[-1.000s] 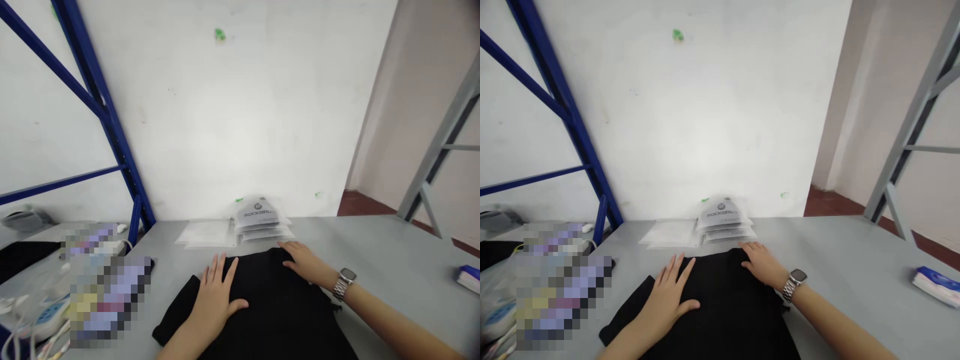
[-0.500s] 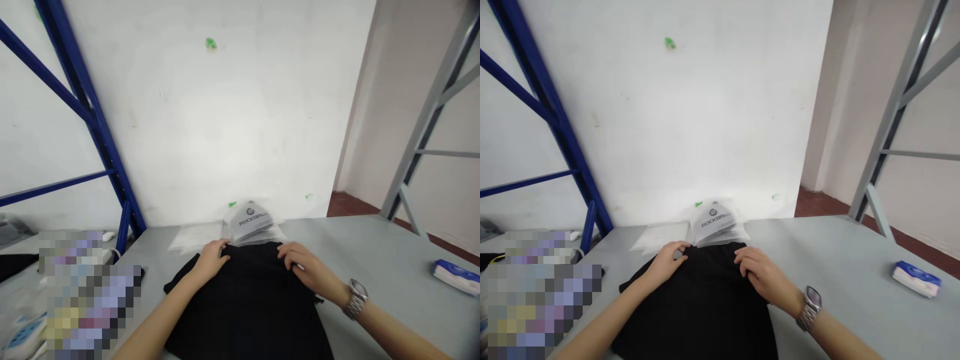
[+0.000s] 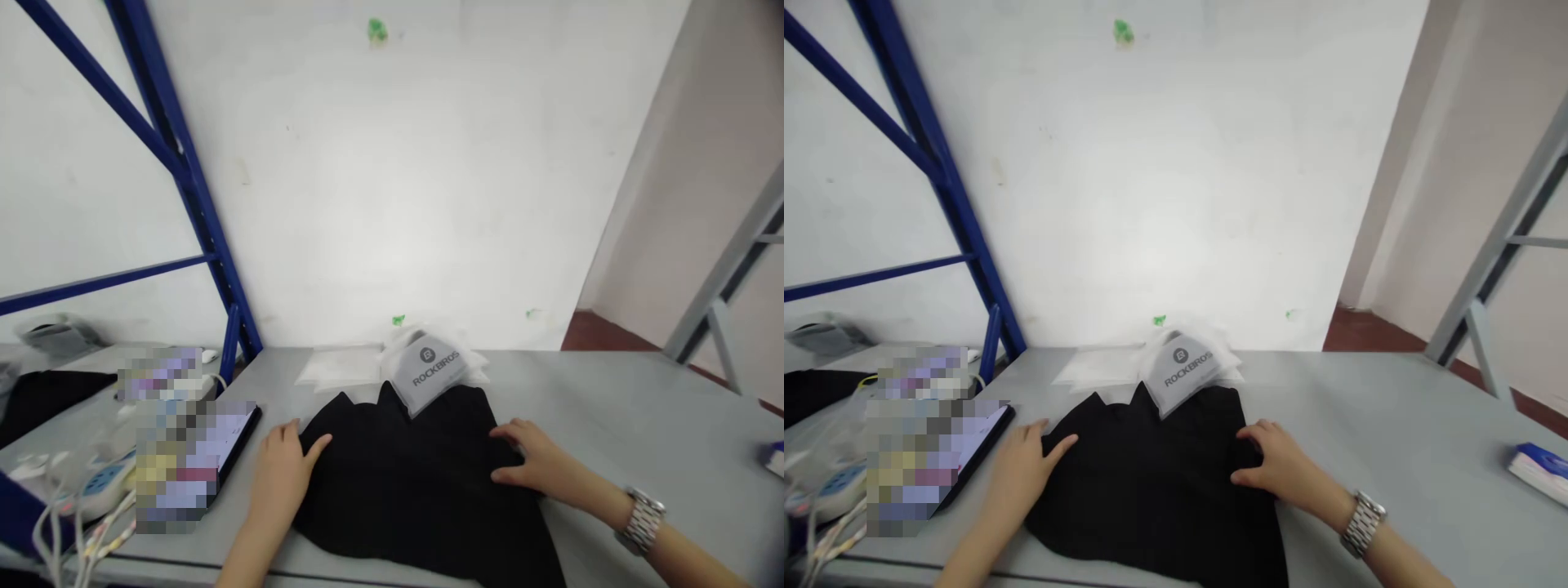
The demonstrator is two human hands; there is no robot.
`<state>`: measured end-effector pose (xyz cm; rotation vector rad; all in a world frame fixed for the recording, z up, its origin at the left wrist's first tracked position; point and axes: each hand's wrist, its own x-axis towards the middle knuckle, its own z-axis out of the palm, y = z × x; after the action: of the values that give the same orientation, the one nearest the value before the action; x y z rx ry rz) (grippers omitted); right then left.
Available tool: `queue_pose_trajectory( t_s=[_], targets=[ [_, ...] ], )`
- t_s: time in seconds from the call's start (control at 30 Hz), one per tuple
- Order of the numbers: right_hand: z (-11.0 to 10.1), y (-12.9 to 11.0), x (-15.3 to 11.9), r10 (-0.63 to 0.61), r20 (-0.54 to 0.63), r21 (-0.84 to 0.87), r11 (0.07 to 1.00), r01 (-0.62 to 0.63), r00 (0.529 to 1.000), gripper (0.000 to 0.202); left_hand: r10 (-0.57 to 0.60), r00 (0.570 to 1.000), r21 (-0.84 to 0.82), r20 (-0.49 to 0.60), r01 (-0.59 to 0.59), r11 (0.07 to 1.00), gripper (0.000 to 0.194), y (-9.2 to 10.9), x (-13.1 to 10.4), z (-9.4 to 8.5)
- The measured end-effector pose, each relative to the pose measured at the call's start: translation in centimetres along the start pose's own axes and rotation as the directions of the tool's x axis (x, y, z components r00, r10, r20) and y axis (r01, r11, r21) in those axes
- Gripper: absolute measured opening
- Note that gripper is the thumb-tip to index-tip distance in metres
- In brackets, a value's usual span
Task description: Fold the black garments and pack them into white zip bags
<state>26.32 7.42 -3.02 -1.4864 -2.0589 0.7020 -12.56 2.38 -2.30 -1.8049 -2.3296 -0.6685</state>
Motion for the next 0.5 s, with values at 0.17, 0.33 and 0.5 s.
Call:
queue_pose_trajectory(
  t_s=[0.17,0.33,0.5],
  targets=[
    [-0.1,-1.1,-0.5,0.102,0.051,0.075,0.992,-0.106,0.993,0.016,0.031,0.993,-0.036,0.111,-0.027,0.999,0.028,0.4,-0.4,-1.1],
    [-2.7,-1.7,-0.8,0.185,0.128,0.186,0.960,-0.207,0.974,0.020,0.028,0.989,-0.181,0.145,-0.002,0.984,0.022,1.9,-2.1,-3.3],
    [-4.0,-3.2,0.7,0.223,-0.028,-0.044,0.974,-0.224,0.974,0.006,0.006,0.962,-0.324,0.273,0.086,0.942,0.025,4.1,-3.4,-4.0]
  ],
)
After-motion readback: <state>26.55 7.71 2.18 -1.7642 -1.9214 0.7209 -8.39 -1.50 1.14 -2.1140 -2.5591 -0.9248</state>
